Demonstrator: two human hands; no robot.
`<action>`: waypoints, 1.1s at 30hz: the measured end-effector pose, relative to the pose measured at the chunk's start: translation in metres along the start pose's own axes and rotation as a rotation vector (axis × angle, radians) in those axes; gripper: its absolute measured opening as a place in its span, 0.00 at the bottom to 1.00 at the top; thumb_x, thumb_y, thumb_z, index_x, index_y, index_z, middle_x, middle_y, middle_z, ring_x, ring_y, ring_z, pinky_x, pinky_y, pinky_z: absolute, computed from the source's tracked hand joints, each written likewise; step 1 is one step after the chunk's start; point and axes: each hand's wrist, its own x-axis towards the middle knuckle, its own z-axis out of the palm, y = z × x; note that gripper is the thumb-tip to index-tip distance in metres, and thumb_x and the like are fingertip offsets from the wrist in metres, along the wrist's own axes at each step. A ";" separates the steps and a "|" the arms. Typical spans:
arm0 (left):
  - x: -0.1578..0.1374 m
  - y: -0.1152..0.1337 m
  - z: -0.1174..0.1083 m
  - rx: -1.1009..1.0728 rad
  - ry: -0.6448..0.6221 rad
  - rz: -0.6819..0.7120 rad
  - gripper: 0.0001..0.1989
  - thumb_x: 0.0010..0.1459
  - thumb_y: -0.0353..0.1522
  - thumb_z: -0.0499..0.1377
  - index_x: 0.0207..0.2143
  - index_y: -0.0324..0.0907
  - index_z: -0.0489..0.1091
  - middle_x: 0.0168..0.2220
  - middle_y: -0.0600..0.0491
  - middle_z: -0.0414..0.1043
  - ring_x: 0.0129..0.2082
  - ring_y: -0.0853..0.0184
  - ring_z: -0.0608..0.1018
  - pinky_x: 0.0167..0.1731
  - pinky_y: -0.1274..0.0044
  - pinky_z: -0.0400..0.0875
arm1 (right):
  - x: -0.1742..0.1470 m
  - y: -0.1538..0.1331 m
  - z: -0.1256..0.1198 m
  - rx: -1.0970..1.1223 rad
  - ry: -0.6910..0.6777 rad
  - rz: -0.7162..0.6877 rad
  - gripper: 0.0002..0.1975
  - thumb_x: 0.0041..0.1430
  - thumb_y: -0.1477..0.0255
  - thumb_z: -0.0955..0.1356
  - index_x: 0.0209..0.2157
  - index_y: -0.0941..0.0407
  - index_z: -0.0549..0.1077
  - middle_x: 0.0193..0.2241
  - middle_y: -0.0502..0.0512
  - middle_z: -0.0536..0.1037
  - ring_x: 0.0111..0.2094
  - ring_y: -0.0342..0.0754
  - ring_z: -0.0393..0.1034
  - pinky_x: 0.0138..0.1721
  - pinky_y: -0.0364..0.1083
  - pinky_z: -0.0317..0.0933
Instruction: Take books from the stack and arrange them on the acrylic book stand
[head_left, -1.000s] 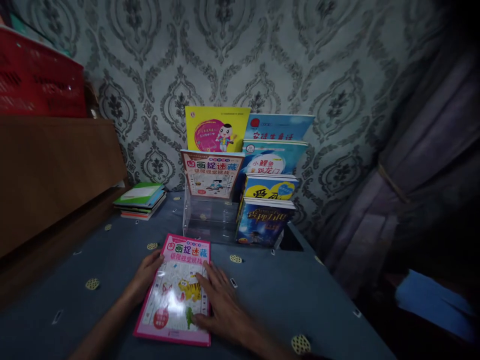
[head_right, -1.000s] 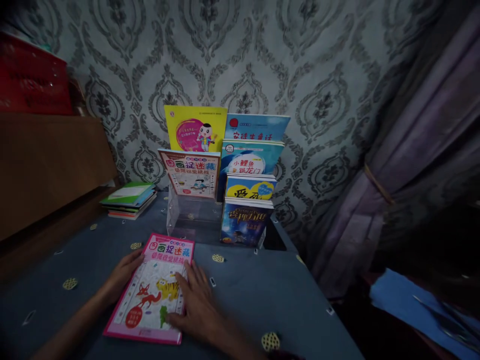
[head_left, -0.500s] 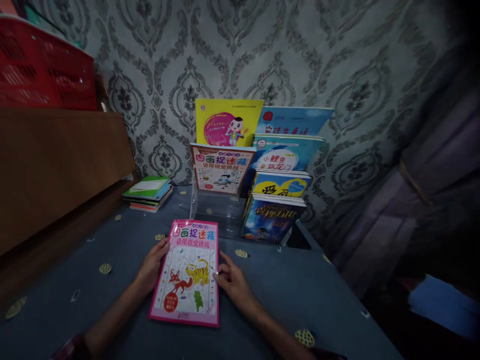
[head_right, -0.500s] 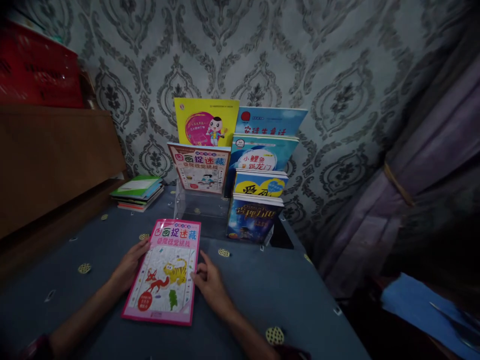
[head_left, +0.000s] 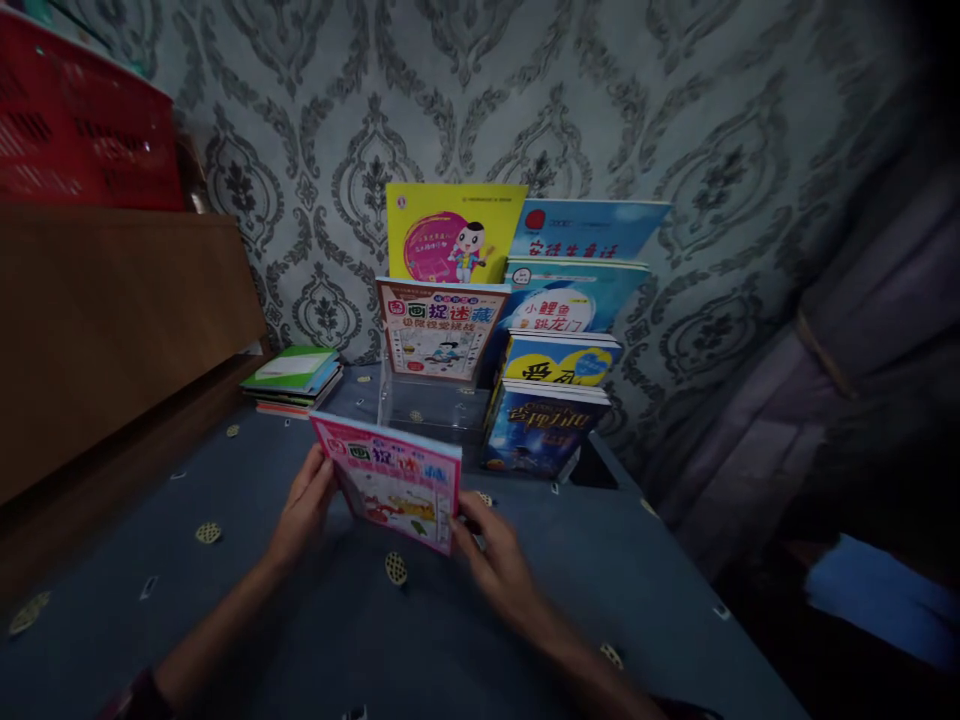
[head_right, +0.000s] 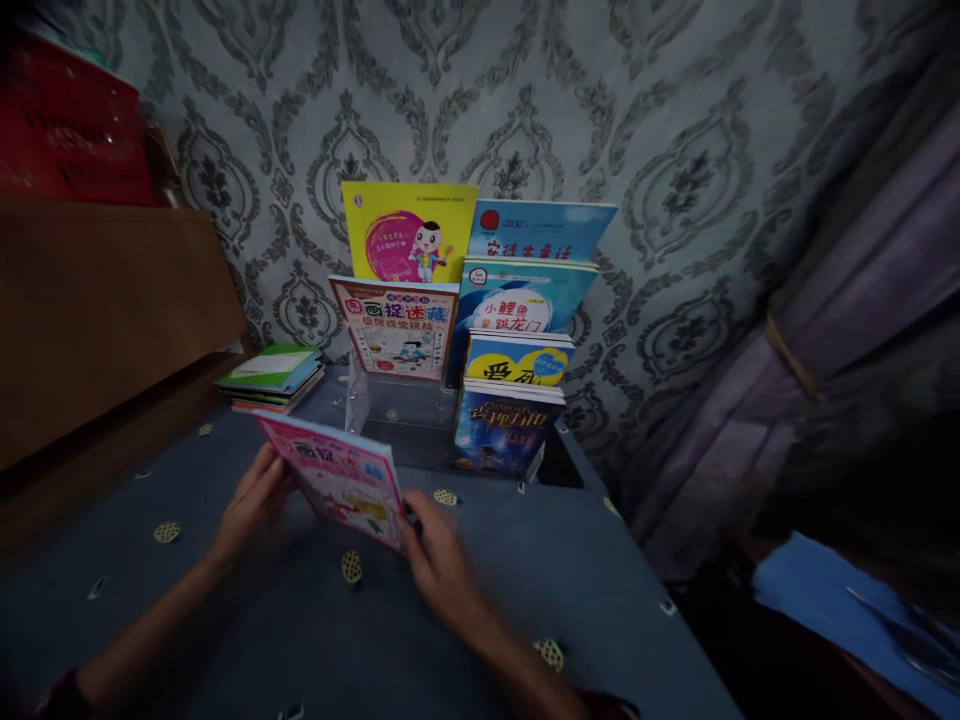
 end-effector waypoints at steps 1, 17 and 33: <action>-0.001 0.000 -0.003 0.071 -0.025 0.011 0.25 0.54 0.50 0.66 0.48 0.45 0.73 0.50 0.50 0.78 0.52 0.58 0.77 0.51 0.73 0.73 | -0.004 0.002 0.001 -0.023 -0.018 0.010 0.17 0.72 0.60 0.59 0.48 0.52 0.75 0.40 0.57 0.80 0.40 0.52 0.75 0.42 0.48 0.71; 0.030 0.055 0.001 0.635 -0.136 0.384 0.17 0.61 0.47 0.59 0.44 0.45 0.74 0.37 0.51 0.78 0.36 0.59 0.76 0.40 0.73 0.70 | 0.036 -0.011 -0.023 -0.207 0.086 -0.164 0.13 0.73 0.65 0.58 0.37 0.52 0.69 0.32 0.53 0.75 0.33 0.49 0.71 0.36 0.46 0.65; 0.144 0.118 0.071 0.638 -0.110 0.980 0.21 0.71 0.47 0.50 0.53 0.42 0.69 0.43 0.48 0.75 0.40 0.64 0.77 0.47 0.69 0.74 | 0.188 -0.041 -0.113 -0.340 0.316 -0.459 0.19 0.72 0.61 0.59 0.55 0.54 0.70 0.43 0.58 0.79 0.47 0.56 0.73 0.53 0.58 0.69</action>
